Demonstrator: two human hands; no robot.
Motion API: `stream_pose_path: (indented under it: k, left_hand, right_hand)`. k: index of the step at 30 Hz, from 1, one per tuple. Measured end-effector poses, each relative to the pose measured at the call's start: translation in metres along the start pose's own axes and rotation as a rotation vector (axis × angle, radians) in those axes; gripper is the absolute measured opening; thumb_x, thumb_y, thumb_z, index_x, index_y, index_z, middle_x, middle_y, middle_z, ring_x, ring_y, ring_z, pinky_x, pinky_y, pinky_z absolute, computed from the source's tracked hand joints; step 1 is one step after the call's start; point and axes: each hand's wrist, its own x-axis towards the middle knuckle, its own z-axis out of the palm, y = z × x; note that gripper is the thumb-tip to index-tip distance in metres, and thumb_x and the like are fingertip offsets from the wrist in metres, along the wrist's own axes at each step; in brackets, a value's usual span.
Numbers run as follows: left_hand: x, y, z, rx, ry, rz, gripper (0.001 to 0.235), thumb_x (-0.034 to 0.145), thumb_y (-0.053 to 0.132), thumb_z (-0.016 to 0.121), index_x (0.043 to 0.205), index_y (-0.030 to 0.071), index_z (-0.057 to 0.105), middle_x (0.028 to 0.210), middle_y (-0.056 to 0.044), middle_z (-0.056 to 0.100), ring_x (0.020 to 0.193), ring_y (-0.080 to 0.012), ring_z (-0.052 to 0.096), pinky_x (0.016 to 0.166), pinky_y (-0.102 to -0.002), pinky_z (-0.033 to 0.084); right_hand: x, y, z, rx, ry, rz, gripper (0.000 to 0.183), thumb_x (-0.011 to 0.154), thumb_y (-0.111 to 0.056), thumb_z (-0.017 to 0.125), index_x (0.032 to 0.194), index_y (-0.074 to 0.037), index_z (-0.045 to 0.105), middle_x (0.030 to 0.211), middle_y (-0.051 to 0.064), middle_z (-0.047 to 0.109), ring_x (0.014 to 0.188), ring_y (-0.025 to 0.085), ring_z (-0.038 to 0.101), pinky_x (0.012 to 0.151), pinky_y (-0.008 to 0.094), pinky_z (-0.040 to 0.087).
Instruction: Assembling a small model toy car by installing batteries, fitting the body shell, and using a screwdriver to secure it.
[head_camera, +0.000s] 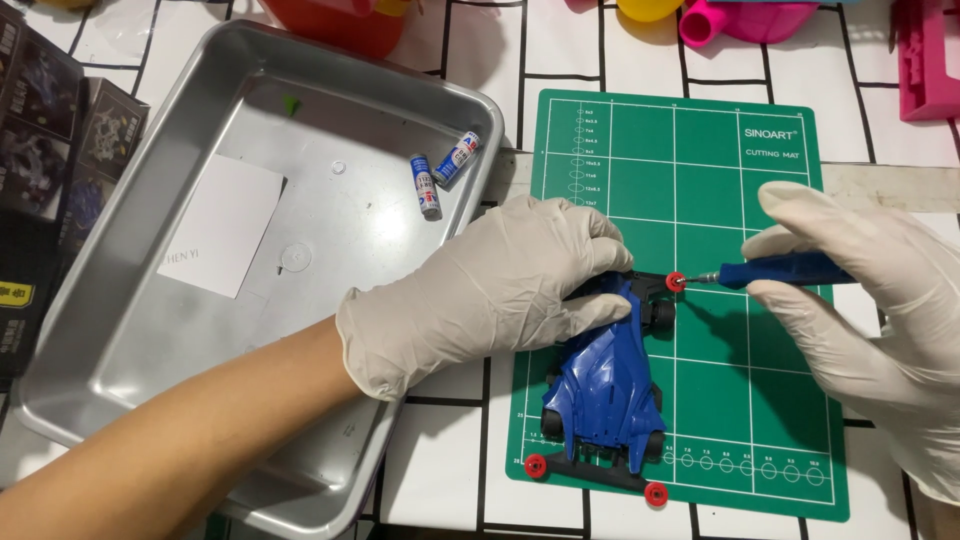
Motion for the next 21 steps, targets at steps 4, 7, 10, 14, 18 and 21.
stream_pose_path:
  k: [4, 7, 10, 14, 18, 21]
  left_hand:
    - [0.000, 0.000, -0.001, -0.005, -0.011, -0.001, 0.043, 0.098, 0.044, 0.056, 0.118, 0.009, 0.073, 0.114, -0.009, 0.072, 0.095, -0.0330, 0.068, 0.078, -0.050, 0.052]
    - [-0.001, 0.000, -0.001, -0.005, -0.011, -0.001, 0.043, 0.099, 0.044, 0.055, 0.118, 0.009, 0.072, 0.114, -0.009, 0.072, 0.094, -0.0333, 0.068, 0.076, -0.050, 0.051]
    - [-0.001, 0.000, -0.001, -0.012, -0.012, 0.005, 0.044, 0.099, 0.045, 0.054, 0.118, 0.009, 0.071, 0.113, -0.010, 0.071, 0.095, -0.0334, 0.067, 0.077, -0.050, 0.051]
    - [-0.001, 0.001, -0.002, -0.011, -0.012, 0.005, 0.043, 0.099, 0.044, 0.056, 0.117, 0.009, 0.072, 0.112, -0.009, 0.072, 0.094, -0.0326, 0.068, 0.078, -0.050, 0.051]
    - [0.000, 0.000, 0.000, -0.015, 0.008, 0.008, 0.041, 0.098, 0.043, 0.058, 0.115, 0.009, 0.073, 0.108, -0.009, 0.072, 0.091, -0.0321, 0.068, 0.076, -0.049, 0.053]
    - [0.000, 0.001, 0.000, 0.002, 0.008, 0.005, 0.041, 0.098, 0.043, 0.059, 0.116, 0.009, 0.073, 0.111, -0.010, 0.072, 0.096, -0.0323, 0.068, 0.081, -0.049, 0.052]
  right_hand:
    - [0.001, 0.002, 0.000, -0.038, -0.019, -0.044, 0.061, 0.092, -0.007, 0.074, 0.148, 0.006, 0.055, 0.119, 0.021, 0.072, 0.117, 0.038, 0.068, 0.105, 0.049, 0.051]
    - [0.001, 0.003, 0.001, -0.048, -0.014, -0.056, 0.059, 0.093, -0.008, 0.075, 0.147, 0.005, 0.056, 0.120, 0.021, 0.073, 0.112, 0.036, 0.069, 0.101, 0.048, 0.052]
    - [0.000, 0.004, 0.002, -0.045, -0.012, -0.066, 0.060, 0.092, -0.009, 0.075, 0.147, 0.005, 0.056, 0.120, 0.021, 0.073, 0.112, 0.036, 0.069, 0.101, 0.048, 0.052]
    - [-0.001, 0.006, 0.003, -0.038, -0.011, -0.086, 0.062, 0.091, -0.009, 0.076, 0.147, 0.006, 0.055, 0.122, 0.022, 0.073, 0.111, 0.035, 0.070, 0.101, 0.047, 0.051]
    - [0.001, -0.005, 0.000, -0.040, -0.020, -0.060, 0.063, 0.091, -0.008, 0.076, 0.149, 0.005, 0.054, 0.120, 0.020, 0.073, 0.111, 0.035, 0.069, 0.101, 0.047, 0.051]
    - [0.004, -0.015, -0.003, 0.021, -0.049, 0.002, 0.063, 0.091, -0.004, 0.069, 0.151, 0.002, 0.050, 0.122, 0.019, 0.072, 0.115, 0.033, 0.068, 0.109, 0.048, 0.048]
